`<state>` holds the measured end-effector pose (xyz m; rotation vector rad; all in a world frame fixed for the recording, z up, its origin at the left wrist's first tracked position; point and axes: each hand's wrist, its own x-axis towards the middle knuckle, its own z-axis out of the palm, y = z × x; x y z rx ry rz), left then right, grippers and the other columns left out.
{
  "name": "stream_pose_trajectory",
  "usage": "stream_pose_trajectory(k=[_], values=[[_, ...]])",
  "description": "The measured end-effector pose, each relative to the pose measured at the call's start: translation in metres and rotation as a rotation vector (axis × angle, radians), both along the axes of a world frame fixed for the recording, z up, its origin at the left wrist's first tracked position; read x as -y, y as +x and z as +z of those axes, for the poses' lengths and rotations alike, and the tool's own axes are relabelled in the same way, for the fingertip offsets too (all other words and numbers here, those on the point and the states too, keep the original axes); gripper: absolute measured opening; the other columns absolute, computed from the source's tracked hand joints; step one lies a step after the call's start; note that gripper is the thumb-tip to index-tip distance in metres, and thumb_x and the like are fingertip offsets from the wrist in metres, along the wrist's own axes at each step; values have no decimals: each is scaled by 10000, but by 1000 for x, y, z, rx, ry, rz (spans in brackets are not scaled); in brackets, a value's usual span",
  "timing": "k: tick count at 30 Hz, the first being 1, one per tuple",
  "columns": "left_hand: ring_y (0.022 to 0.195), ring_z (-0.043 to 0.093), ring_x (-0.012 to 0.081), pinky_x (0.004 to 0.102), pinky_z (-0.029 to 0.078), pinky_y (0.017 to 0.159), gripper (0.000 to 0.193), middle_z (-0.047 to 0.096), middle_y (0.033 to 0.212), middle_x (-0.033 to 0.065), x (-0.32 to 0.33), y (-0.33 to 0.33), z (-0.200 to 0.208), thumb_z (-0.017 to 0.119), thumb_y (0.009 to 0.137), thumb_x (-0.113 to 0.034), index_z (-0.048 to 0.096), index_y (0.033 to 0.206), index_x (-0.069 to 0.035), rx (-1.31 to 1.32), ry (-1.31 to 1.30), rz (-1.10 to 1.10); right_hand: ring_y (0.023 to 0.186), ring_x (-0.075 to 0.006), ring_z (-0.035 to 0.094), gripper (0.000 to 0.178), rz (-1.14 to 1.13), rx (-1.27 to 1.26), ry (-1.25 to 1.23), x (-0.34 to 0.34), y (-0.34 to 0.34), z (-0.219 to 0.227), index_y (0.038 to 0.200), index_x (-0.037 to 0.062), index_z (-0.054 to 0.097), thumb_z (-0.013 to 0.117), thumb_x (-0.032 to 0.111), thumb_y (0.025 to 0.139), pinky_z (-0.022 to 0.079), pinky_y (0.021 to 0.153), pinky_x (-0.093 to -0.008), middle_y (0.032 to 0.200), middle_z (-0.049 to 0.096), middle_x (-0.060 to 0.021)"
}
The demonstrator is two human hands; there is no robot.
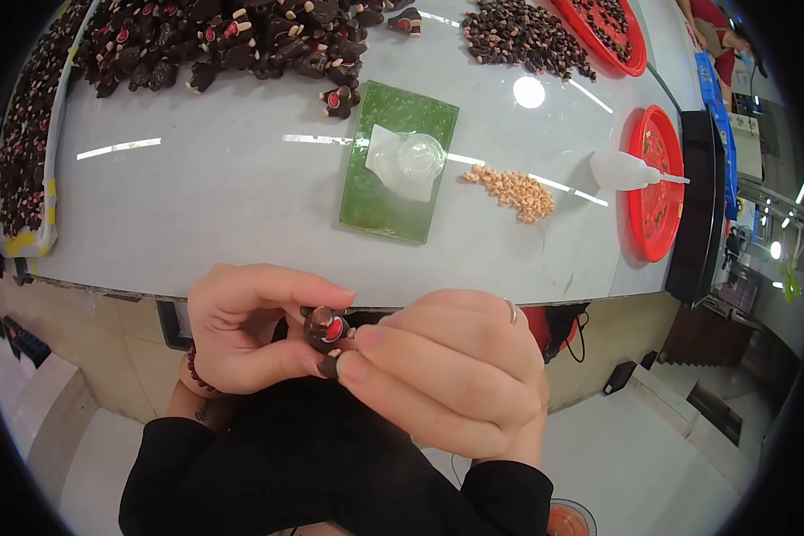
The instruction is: The person assembles toy figurines by applying tiny beads and plastic parts to them using a precision applicator and adhesive from a glue bottle.
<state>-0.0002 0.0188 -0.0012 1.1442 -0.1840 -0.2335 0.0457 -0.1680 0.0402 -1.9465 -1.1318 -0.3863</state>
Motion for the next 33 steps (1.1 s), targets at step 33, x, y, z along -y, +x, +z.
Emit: stream_pose_trajectory(k=[33], values=[[547, 604, 150, 236, 457, 488, 166, 645, 650, 62, -10, 0, 7, 748, 746, -131, 693, 837, -4, 405, 403, 346, 711, -183, 615, 232, 8, 7, -88, 1, -3, 9, 815, 44, 672, 716, -35, 602, 514, 583, -268, 864, 633, -51]])
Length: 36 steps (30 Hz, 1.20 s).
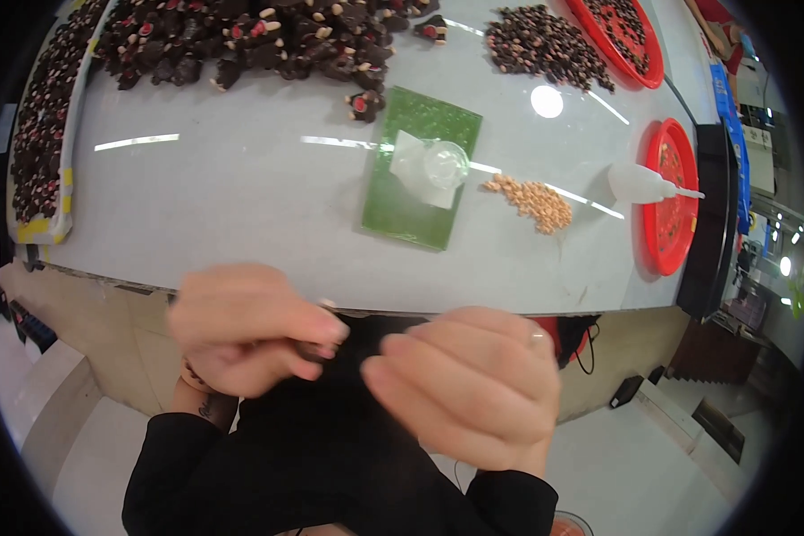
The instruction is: The person assembles toy figurines by applying tiny beads and plastic parts to them using a precision applicator and adhesive from a glue bottle.
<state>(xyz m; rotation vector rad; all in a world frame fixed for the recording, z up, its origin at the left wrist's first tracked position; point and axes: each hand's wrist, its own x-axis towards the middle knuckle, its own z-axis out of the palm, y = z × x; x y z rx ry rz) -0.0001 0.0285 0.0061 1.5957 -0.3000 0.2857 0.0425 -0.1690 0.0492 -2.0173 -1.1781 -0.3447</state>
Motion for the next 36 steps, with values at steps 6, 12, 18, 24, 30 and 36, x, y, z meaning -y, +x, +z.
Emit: stream_pose_trajectory(k=[6, 12, 18, 24, 30, 36], values=[[602, 405, 15, 149, 321, 533, 215, 573, 767, -38, -150, 5, 4, 627, 876, -90, 663, 1070, -4, 78, 514, 1028, 644, -232, 587, 111, -217, 166, 69, 42, 13, -14, 758, 57, 603, 687, 30, 689, 493, 542, -339, 798, 619, -68], [552, 399, 62, 210, 380, 547, 285, 518, 713, -30, -176, 31, 15, 705, 811, -247, 685, 1065, -120, -76, 996, 1178, 590, -248, 557, 119, -206, 153, 60, 49, 18, -27, 757, 28, 616, 685, 3, 664, 479, 531, -343, 752, 608, -90], [575, 430, 104, 239, 387, 558, 206, 529, 723, 28, -150, 68, -10, 680, 810, -168, 621, 946, -25, -144, 1078, 593, 614, -233, 564, 133, -276, 170, 112, 65, 26, -28, 760, -9, 616, 656, -53, 642, 461, 537, -330, 758, 612, -114], [593, 452, 86, 218, 387, 556, 220, 559, 758, 24, -154, 32, 6, 624, 891, -200, 573, 937, 9, -123, 667, 476, 712, -226, 582, 165, -539, -17, -67, 114, 50, -38, 816, -25, 632, 641, -80, 661, 465, 628, -295, 827, 611, -118], [553, 591, 170, 194, 444, 540, 325, 583, 679, 123, -36, -11, 18, 659, 874, -223, 550, 908, 81, 16, -351, 17, 750, -209, 584, 175, -506, -138, -202, 113, 48, -49, 835, 6, 644, 681, -47, 672, 464, 647, -285, 853, 602, -90], [620, 589, 146, 231, 439, 516, 291, 634, 752, 121, 5, 2, -10, 805, 680, -73, 651, 905, 28, -203, -520, -516, 744, -211, 571, 150, -555, -113, -240, 110, 50, -58, 837, -1, 641, 681, -49, 701, 463, 652, -297, 837, 594, -83]])
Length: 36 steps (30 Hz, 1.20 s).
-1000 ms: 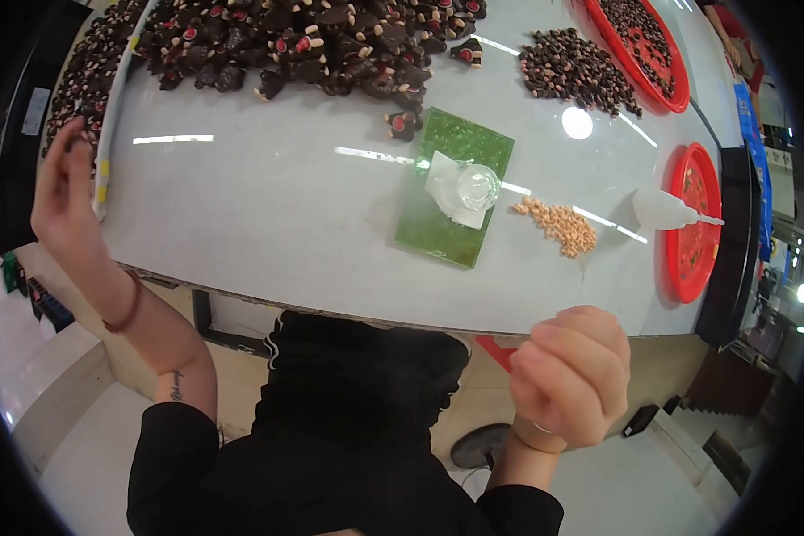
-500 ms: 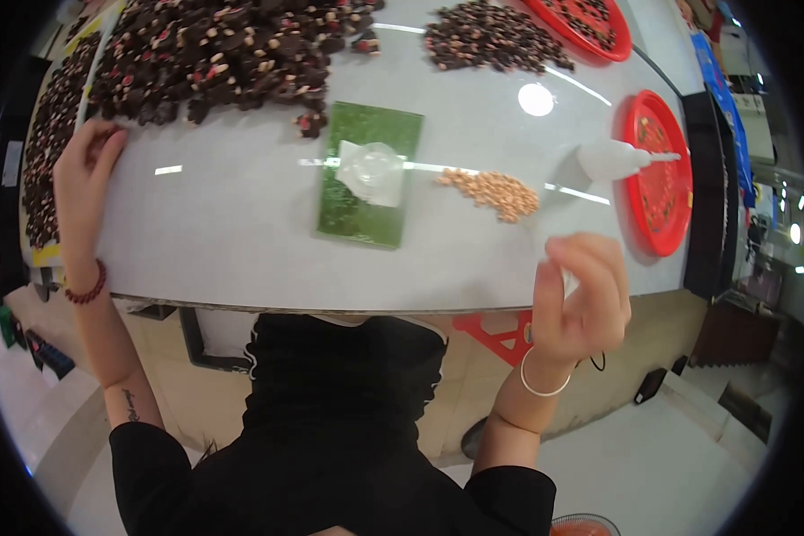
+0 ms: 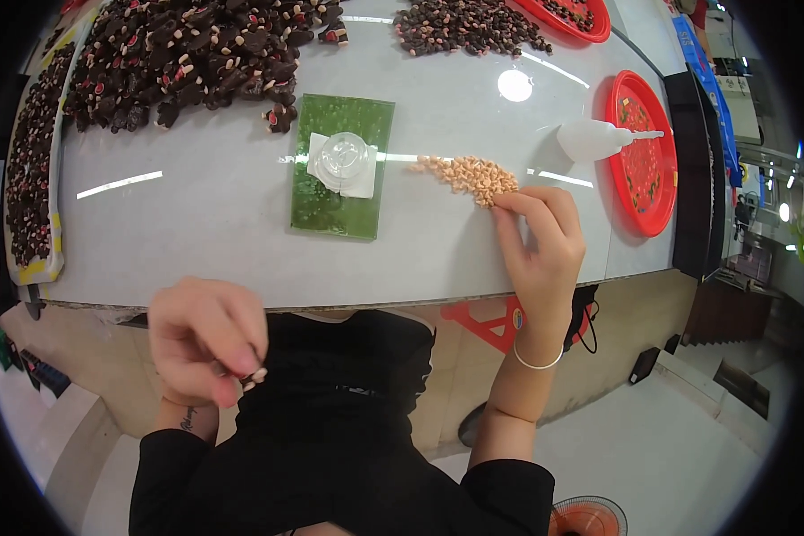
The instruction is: The person assembles toy figurines by applying tiny beads and plastic parts to them using a precision applicator and adhesive from a glue bottle.
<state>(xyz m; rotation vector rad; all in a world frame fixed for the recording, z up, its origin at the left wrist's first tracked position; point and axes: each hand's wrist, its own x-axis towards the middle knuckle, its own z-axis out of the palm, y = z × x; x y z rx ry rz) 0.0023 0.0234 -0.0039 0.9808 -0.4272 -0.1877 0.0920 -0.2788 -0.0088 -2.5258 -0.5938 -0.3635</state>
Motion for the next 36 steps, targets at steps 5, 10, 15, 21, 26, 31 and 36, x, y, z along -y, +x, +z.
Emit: stream_pose_trajectory(k=[5, 10, 15, 21, 26, 31, 36], values=[[667, 556, 121, 234, 420, 587, 220, 637, 796, 80, 12, -6, -6, 743, 707, 6, 650, 906, 11, -286, -142, -78, 746, -211, 570, 133, 28, -39, -12, 1, 3, 1, 842, -9, 638, 663, -64, 724, 466, 656, -302, 835, 593, -85], [676, 555, 121, 237, 423, 606, 208, 635, 809, 85, 11, -9, -10, 729, 733, -4, 649, 924, 13, -358, -233, -52, 729, -194, 574, 115, 42, -84, 58, 2, 6, 1, 842, -17, 616, 643, -77, 748, 462, 631, -271, 829, 592, -89], [687, 550, 113, 236, 425, 624, 214, 631, 808, 79, 10, -6, -13, 711, 768, -23, 646, 968, 15, -292, -251, -43, 678, -163, 572, 94, 189, -89, 387, -24, -2, 23, 807, -41, 586, 628, -105, 752, 460, 613, -248, 773, 608, -100], [696, 542, 94, 228, 420, 662, 198, 632, 850, 60, 13, -9, -14, 687, 803, -37, 645, 991, 9, -313, -226, -29, 659, -158, 628, 95, 412, -99, 448, -71, 8, 42, 817, -57, 622, 637, -115, 743, 494, 603, -243, 756, 665, -111], [708, 523, 83, 226, 410, 658, 186, 630, 876, 54, 8, -14, -15, 674, 814, -31, 644, 995, 1, -342, -292, -1, 656, -113, 626, 101, 297, -138, 298, -81, 18, 36, 815, -22, 639, 652, -96, 748, 498, 629, -211, 771, 675, -73], [700, 512, 81, 225, 408, 657, 191, 634, 886, 56, 1, -17, -19, 675, 809, -24, 644, 995, 1, -340, -303, 31, 646, -106, 616, 101, 307, -144, 270, -84, 22, 35, 821, -10, 632, 644, -93, 764, 480, 604, -190, 770, 675, -73], [696, 505, 71, 219, 404, 654, 194, 638, 894, 54, 2, -13, -14, 674, 808, -20, 644, 999, -1, -330, -304, 37, 630, -137, 534, 134, 325, -207, 199, -79, 25, 39, 817, -8, 574, 663, -75, 742, 434, 570, -234, 755, 587, -60]])
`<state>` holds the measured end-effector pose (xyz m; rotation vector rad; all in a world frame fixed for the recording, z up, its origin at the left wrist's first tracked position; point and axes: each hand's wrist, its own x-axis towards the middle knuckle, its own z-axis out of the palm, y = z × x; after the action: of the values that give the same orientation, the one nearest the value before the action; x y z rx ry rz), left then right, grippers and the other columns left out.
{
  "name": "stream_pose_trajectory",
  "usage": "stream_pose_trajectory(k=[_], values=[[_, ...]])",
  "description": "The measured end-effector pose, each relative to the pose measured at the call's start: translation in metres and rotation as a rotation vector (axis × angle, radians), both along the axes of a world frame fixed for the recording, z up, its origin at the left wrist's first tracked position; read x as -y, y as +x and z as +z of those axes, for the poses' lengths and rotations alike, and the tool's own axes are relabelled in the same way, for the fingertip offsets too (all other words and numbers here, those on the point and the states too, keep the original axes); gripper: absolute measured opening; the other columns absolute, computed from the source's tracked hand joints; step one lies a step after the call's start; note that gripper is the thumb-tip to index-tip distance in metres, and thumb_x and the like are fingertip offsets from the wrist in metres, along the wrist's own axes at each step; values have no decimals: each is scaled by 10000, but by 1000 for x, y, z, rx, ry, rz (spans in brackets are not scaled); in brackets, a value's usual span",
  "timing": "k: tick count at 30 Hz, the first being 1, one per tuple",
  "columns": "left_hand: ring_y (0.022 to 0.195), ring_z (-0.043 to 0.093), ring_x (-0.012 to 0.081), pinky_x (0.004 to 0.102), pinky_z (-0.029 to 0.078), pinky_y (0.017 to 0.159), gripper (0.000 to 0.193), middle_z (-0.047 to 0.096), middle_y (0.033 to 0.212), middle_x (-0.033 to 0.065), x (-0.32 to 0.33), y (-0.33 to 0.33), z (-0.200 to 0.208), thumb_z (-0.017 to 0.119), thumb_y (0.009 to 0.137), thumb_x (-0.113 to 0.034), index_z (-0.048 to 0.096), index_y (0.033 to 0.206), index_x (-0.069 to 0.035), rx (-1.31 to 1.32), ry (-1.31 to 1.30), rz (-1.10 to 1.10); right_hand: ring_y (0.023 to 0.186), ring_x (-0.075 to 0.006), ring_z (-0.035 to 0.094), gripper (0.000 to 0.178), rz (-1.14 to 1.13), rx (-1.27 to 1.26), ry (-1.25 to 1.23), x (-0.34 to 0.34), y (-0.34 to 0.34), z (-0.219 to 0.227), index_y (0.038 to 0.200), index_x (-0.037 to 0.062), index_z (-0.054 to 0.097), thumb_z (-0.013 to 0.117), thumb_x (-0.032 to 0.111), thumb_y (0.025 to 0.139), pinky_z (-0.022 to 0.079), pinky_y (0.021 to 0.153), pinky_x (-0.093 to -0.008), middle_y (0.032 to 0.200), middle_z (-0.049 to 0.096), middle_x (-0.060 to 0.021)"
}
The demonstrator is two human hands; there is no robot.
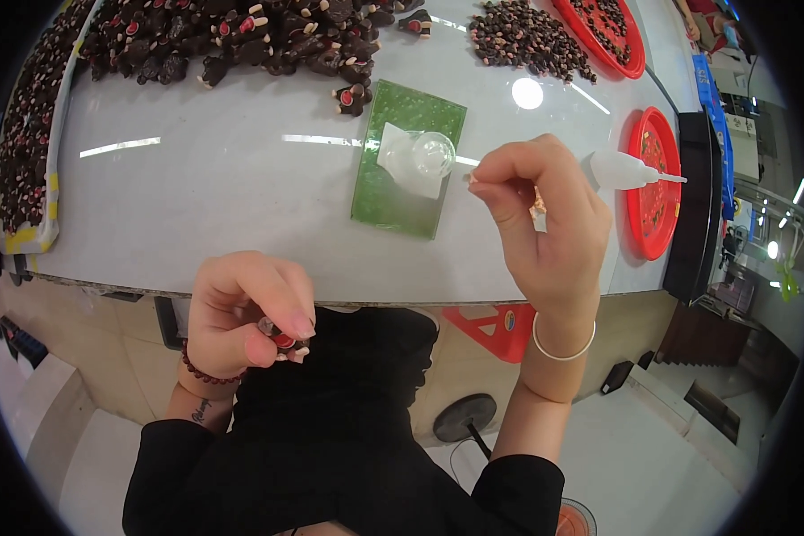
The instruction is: The person assembles toy figurines by applying tiny beads and plastic parts to them using a precision applicator and adhesive from a glue bottle.
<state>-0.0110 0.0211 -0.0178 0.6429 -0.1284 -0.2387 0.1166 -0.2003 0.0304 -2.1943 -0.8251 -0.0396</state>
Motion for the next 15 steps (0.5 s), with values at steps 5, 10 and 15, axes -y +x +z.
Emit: stream_pose_trajectory(k=[5, 10, 15], values=[[577, 561, 110, 209, 479, 506, 343, 596, 743, 91, 3, 3, 1, 754, 780, -284, 609, 889, 7, -39, 100, 62, 761, -221, 480, 184, 103, 192, -218, -14, 8, 9, 808, 7, 563, 686, -46, 682, 407, 663, -298, 866, 487, -83], [682, 495, 50, 200, 412, 682, 200, 620, 865, 18, 0, -1, 1, 654, 827, -21, 642, 1025, 8, -33, 52, 27, 802, -229, 462, 182, 114, 105, -258, -18, 12, 13, 787, 23, 571, 695, -25, 663, 396, 686, -307, 894, 454, -79], [708, 528, 51, 197, 435, 725, 248, 611, 856, 26, -3, 0, 1, 642, 838, -24, 615, 1080, 20, 15, 85, 33, 785, -227, 430, 164, 89, 153, -313, -24, 12, 17, 759, 28, 577, 682, -23, 644, 381, 676, -293, 870, 437, -69]])
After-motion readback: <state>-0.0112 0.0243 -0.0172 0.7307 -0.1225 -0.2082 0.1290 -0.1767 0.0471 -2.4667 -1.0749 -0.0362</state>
